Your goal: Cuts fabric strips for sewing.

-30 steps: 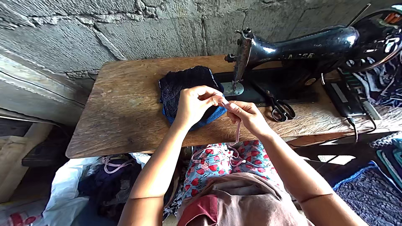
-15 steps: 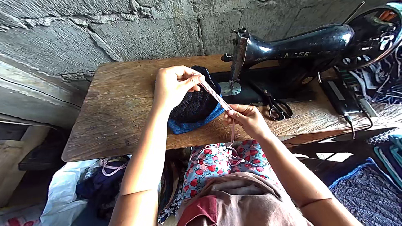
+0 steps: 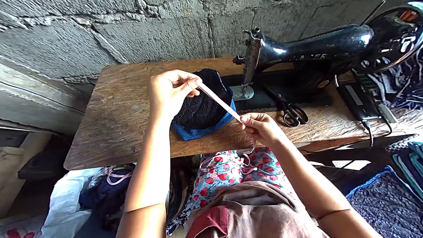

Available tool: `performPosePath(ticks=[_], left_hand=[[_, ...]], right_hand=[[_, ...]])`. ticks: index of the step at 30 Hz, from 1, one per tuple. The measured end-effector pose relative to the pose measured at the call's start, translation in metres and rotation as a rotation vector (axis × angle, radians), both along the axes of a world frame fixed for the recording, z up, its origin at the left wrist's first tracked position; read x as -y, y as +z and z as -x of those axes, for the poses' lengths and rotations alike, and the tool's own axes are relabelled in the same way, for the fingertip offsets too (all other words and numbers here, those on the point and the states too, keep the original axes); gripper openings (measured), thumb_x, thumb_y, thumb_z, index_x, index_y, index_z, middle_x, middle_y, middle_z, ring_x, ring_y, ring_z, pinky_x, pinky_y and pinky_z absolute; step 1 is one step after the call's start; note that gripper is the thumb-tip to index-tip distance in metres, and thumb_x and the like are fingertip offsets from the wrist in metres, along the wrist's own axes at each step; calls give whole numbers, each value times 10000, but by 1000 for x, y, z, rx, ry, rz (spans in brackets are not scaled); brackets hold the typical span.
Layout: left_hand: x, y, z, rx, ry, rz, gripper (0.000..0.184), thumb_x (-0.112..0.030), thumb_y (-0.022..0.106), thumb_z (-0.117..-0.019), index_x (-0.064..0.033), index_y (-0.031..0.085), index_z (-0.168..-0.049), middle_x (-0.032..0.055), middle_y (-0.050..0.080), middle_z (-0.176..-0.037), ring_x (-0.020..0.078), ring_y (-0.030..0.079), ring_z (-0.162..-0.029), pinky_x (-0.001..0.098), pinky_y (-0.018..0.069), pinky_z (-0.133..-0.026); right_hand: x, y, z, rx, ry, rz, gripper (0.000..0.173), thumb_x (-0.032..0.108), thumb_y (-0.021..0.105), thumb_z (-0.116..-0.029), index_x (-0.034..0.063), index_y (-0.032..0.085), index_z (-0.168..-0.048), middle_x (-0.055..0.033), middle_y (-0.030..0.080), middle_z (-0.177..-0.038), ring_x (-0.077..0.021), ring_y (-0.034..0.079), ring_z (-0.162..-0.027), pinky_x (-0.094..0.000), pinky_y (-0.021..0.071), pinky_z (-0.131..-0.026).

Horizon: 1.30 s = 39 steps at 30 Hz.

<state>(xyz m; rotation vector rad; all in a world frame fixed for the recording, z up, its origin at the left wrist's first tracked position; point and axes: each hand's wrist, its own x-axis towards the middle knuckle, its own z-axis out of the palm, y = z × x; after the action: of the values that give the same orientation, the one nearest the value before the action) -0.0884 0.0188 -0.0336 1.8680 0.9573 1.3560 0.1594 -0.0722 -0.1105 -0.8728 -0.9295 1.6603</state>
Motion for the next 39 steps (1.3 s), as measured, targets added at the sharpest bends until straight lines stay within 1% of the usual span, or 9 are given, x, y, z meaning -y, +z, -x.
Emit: performPosePath(ticks=[4, 6, 10, 13, 20, 23, 27, 35, 39], left_hand=[[5, -8, 8, -53, 28, 43, 42, -78, 714, -928, -66, 701, -966, -111, 727, -788, -29, 691, -671, 167, 604, -667], [5, -22, 14, -252, 84, 7, 90, -112, 717, -930, -25, 713, -956, -44, 733, -826, -5, 697, -718, 192, 604, -716], [12, -50, -5, -649, 43, -97, 288, -170, 717, -944, 0, 724, -1176, 188, 651, -1340, 394, 567, -1298, 607, 397, -1100], [17, -65, -42, -461, -195, -55, 371, -142, 762, -901, 4, 698, -1236, 133, 733, -1194, 258, 678, -1153, 454, 494, -1047], [4, -40, -66, -530, -296, 215, 127, -177, 812, -881, -64, 786, -934, 34, 762, -890, 75, 704, -844, 302, 559, -838], [-8, -29, -64, -615, -393, 241, 107, -177, 812, -883, -87, 795, -936, 11, 757, -876, 59, 691, -838, 292, 549, -828], [-21, -7, -63, -827, -471, 245, 92, -179, 777, -919, -108, 809, -967, 11, 766, -914, 73, 678, -822, 321, 535, -795], [-35, 24, -66, -1156, -631, -47, 104, -204, 739, -947, -117, 795, -940, 39, 727, -887, 174, 676, -869, 417, 524, -822], [-35, 30, -67, -1168, -644, -56, 91, -187, 738, -945, -115, 791, -930, 27, 733, -882, 151, 676, -865, 400, 522, -831]], right_hand=[[-1, 1, -3, 418, -120, -232, 155, 55, 536, -1039, 55, 665, -952, 57, 588, -686, 47, 430, -501, -110, 358, -473], [-5, 3, -10, 868, -216, -480, 132, 98, 591, -1030, 26, 702, -1022, 0, 658, -803, -11, 561, -649, -175, 478, -620], [-22, 3, -18, 1217, -179, -763, 169, 92, 582, -1024, -18, 710, -1011, -162, 708, -960, -257, 695, -801, -421, 581, -738], [-29, 10, -17, 1271, -116, -807, 171, 92, 582, -1022, -13, 716, -1007, -164, 719, -990, -276, 711, -830, -448, 586, -755], [-25, 11, -25, 1187, -194, -824, 171, 90, 589, -1021, -4, 728, -1053, -140, 712, -970, -206, 692, -829, -333, 578, -780], [-3, 28, -47, 1468, -195, -566, 254, 97, 580, -1034, -30, 651, -1242, -232, 655, -1215, -382, 681, -1066, -538, 576, -894], [13, 33, -81, 1715, -186, -6, 342, 78, 685, -940, -86, 625, -1234, -325, 578, -1303, -547, 548, -1222, -720, 476, -902], [8, 24, -127, 1589, -95, -126, 271, 103, 738, -924, -30, 673, -1151, -255, 683, -1073, -456, 664, -972, -686, 502, -825], [15, 34, -146, 1642, -69, -297, 314, 270, 850, -843, 77, 730, -1060, -144, 691, -784, -368, 668, -708, -643, 512, -626]])
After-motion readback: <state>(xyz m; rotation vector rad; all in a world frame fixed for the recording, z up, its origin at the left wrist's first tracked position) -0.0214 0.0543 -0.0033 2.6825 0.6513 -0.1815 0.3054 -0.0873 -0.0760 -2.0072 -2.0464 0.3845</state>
